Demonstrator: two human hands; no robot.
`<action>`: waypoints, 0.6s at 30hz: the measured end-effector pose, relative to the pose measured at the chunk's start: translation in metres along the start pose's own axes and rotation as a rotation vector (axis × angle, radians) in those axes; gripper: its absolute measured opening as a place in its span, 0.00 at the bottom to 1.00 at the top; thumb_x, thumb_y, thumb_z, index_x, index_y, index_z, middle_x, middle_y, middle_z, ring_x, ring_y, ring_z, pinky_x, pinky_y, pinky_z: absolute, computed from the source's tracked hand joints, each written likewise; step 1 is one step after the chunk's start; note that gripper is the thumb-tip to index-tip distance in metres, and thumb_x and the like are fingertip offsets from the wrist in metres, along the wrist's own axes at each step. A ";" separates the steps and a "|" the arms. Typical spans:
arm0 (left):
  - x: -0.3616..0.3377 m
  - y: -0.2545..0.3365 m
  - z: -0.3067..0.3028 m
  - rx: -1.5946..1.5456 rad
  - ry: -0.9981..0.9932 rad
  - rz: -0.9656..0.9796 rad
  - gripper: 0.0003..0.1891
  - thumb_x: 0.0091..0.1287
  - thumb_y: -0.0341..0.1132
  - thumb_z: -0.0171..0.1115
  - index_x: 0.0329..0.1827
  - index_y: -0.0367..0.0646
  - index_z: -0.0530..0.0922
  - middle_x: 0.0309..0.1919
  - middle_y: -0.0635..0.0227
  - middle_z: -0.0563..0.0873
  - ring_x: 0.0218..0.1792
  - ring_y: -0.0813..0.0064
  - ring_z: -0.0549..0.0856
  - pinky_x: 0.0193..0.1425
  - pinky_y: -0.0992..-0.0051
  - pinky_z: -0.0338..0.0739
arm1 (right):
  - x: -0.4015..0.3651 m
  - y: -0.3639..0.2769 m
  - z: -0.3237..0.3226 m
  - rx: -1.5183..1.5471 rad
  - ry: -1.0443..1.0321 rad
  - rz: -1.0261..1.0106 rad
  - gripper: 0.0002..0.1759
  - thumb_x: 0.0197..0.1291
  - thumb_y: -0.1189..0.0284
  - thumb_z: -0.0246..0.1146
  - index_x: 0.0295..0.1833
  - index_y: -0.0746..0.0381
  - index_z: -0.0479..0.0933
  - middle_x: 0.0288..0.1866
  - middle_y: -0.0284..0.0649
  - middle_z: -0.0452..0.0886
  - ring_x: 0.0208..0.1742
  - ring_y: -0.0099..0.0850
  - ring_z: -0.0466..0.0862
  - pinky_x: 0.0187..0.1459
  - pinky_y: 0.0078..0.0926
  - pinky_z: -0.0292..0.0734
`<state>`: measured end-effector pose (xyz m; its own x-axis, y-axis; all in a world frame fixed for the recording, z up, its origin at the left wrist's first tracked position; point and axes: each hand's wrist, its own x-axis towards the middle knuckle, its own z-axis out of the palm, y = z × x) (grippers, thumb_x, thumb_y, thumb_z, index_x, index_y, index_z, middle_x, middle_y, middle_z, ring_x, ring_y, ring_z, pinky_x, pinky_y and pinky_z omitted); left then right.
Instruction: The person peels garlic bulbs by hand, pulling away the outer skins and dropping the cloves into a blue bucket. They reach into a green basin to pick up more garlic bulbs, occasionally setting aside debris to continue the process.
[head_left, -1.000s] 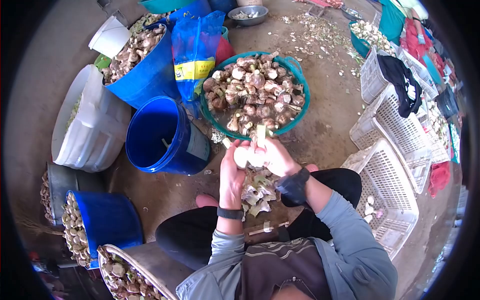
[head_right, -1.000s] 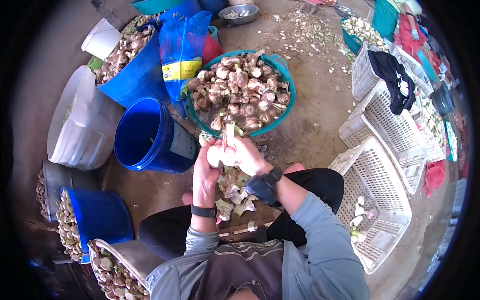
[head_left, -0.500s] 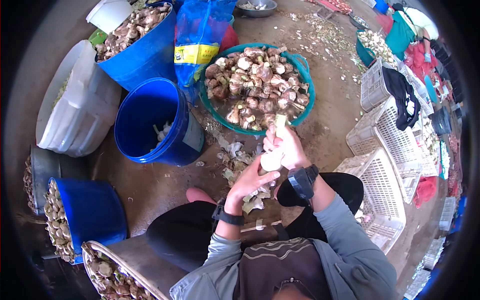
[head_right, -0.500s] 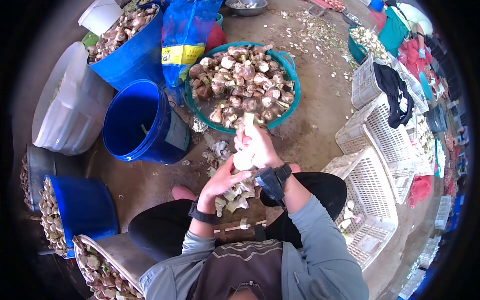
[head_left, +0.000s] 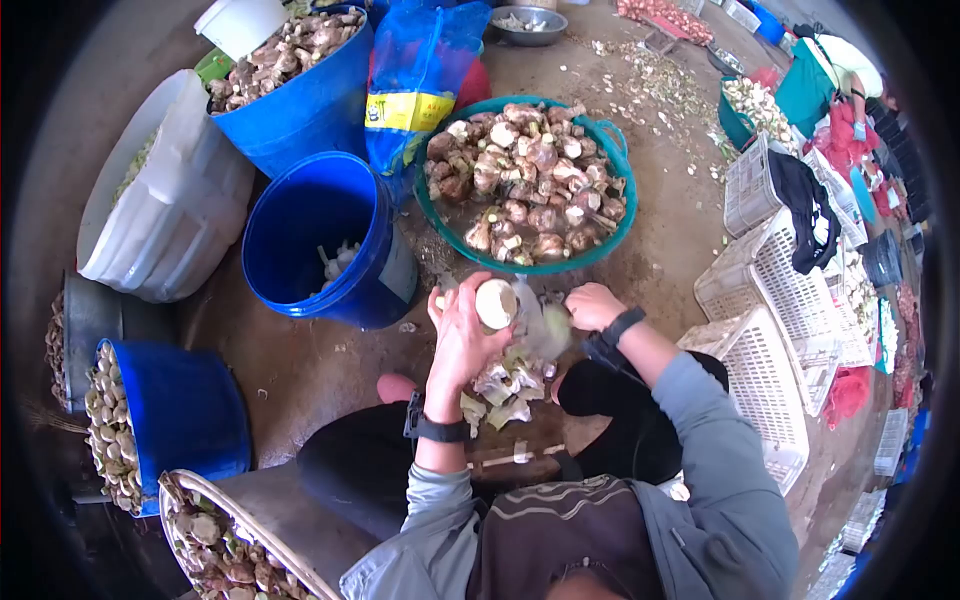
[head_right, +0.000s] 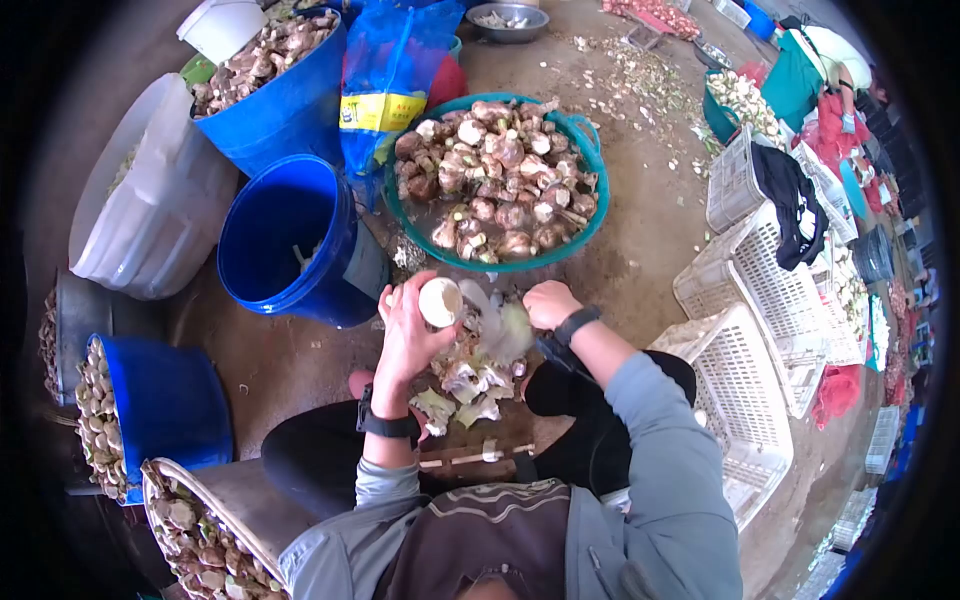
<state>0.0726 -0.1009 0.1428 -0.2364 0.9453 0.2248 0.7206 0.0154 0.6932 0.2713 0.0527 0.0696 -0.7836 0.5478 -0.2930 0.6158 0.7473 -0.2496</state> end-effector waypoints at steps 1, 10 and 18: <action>0.000 -0.002 -0.002 0.045 -0.036 -0.003 0.36 0.44 0.41 0.72 0.58 0.43 0.66 0.45 0.59 0.79 0.55 0.61 0.75 0.71 0.53 0.45 | 0.000 -0.013 -0.013 -0.038 0.083 -0.028 0.07 0.54 0.72 0.63 0.35 0.64 0.78 0.28 0.40 0.81 0.30 0.34 0.81 0.34 0.30 0.75; 0.002 -0.010 -0.004 0.199 -0.038 0.055 0.36 0.41 0.38 0.70 0.57 0.42 0.67 0.46 0.58 0.79 0.53 0.60 0.76 0.71 0.52 0.42 | 0.009 -0.093 -0.093 0.557 0.283 -0.487 0.08 0.58 0.72 0.58 0.42 0.63 0.74 0.37 0.41 0.75 0.39 0.38 0.78 0.41 0.32 0.74; 0.003 -0.030 -0.022 -0.092 0.064 -0.027 0.34 0.44 0.39 0.73 0.56 0.44 0.68 0.50 0.61 0.75 0.57 0.60 0.70 0.64 0.62 0.61 | -0.017 -0.068 -0.034 0.266 0.125 -0.596 0.07 0.58 0.74 0.57 0.42 0.64 0.72 0.40 0.42 0.76 0.41 0.39 0.80 0.41 0.33 0.77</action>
<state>0.0360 -0.1056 0.1374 -0.2987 0.9220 0.2463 0.6513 0.0083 0.7588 0.2395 0.0053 0.1233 -0.9901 0.1208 0.0714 0.0605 0.8264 -0.5598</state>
